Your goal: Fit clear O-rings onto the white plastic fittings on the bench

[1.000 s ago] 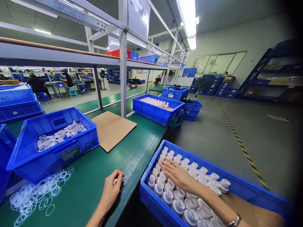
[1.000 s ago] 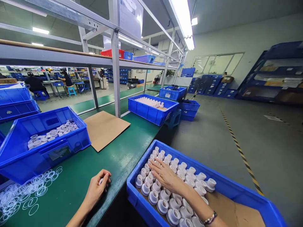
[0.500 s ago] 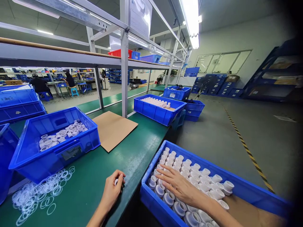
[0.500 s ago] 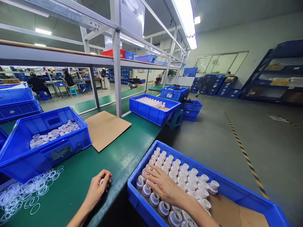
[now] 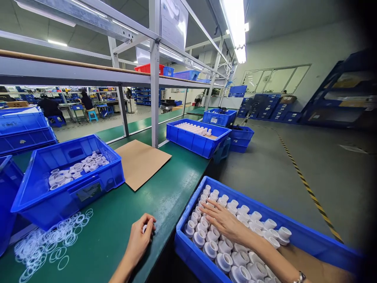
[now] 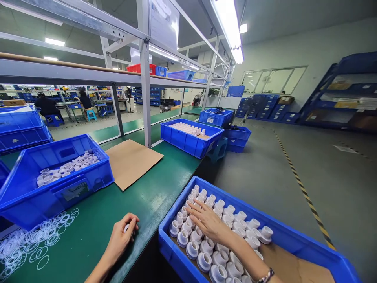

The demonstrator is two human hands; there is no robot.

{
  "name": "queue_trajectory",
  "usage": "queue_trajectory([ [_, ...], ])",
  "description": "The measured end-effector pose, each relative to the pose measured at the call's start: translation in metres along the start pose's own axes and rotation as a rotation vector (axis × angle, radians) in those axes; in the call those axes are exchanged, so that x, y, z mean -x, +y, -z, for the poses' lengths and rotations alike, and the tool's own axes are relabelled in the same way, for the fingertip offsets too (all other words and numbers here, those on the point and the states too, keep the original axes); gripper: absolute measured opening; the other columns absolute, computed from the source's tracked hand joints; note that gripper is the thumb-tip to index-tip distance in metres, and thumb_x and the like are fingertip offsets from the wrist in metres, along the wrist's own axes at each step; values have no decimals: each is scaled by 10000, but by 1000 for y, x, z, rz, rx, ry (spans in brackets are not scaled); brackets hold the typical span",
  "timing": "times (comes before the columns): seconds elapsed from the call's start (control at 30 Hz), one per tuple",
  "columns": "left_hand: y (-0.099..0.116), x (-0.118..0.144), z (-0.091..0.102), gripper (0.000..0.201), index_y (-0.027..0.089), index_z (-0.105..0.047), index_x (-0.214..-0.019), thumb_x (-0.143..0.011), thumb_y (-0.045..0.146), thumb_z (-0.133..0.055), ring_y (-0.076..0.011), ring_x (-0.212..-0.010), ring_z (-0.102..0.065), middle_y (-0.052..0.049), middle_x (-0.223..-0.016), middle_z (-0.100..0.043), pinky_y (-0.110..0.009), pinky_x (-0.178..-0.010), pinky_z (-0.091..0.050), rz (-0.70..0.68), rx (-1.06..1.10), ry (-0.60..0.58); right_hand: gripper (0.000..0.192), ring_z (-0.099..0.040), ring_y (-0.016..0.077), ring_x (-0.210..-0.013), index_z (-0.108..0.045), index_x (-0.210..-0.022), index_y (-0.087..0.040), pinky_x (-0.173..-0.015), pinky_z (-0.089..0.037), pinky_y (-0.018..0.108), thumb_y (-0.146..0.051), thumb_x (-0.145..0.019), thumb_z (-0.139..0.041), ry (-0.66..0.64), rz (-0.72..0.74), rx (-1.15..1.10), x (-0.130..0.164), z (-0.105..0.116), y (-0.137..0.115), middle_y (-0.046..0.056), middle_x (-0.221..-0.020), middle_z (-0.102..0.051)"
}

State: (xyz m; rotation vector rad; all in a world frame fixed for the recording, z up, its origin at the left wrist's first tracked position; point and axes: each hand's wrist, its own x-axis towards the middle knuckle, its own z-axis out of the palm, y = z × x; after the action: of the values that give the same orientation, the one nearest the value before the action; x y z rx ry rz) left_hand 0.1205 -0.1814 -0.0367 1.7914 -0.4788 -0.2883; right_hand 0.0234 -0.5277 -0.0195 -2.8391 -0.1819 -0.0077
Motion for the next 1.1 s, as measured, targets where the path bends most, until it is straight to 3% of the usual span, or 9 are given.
queue_trajectory([
  [0.17, -2, -1, -1, 450, 177, -577, -877, -900, 600, -427, -116, -551, -475, -16, -693, -563, -195, -475, -401, 22, 23, 3, 492, -297, 289, -1423, -540, -1372, -268, -1155, -313, 531, -478, -1004, -290, 66, -8, 25, -11, 1, 22, 16, -1460, -484],
  [0.27, -4, -2, -1, 450, 179, -573, -883, -904, 601, -420, -117, -550, -480, -16, -699, -565, -197, -474, -402, 14, 11, 1, 517, -272, 313, -1431, -531, -1381, -236, -1153, -278, 586, -475, -997, -281, 106, -47, 46, -21, 0, 43, 40, -1476, -461],
  [0.37, -6, -2, -1, 448, 182, -571, -889, -915, 597, -406, -115, -551, -482, -13, -707, -565, -198, -478, -406, 9, -1, -1, 506, -336, 339, -1399, -563, -1352, -234, -1111, -328, 619, -476, -981, -319, 125, -64, 61, -27, -2, 58, 60, -1439, -503],
  [0.5, -7, -2, -1, 447, 183, -571, -887, -919, 596, -405, -116, -561, -488, -10, -705, -557, -197, -482, -411, 11, 2, -5, 492, -368, 300, -1387, -602, -1313, -246, -1126, -358, 542, -490, -975, -341, 142, -49, 81, -34, -4, 71, 36, -1384, -566],
  [0.67, -5, -3, -1, 458, 180, -570, -881, -911, 608, -409, -123, -569, -498, -12, -703, -554, -203, -480, -426, 21, 4, -5, 581, -342, 327, -1397, -544, -1366, -140, -1153, -310, 554, -493, -970, -308, 192, -112, 117, -45, -4, 88, 93, -1429, -514],
  [0.83, -5, -2, -1, 454, 180, -574, -880, -911, 604, -414, -121, -563, -505, -10, -701, -551, -203, -477, -426, 31, 12, -11, 577, -384, 343, -1371, -590, -1321, -124, -1136, -345, 549, -492, -949, -345, 187, -129, 135, -48, -12, 96, 100, -1400, -544],
  [1.1, -7, -3, -1, 444, 183, -575, -882, -917, 595, -412, -124, -590, -507, -14, -709, -560, -195, -493, -422, 24, -4, -9, 588, -369, 319, -1383, -540, -1367, -156, -1142, -341, 529, -518, -957, -326, 203, -136, 118, -45, -15, 96, 79, -1432, -515],
])
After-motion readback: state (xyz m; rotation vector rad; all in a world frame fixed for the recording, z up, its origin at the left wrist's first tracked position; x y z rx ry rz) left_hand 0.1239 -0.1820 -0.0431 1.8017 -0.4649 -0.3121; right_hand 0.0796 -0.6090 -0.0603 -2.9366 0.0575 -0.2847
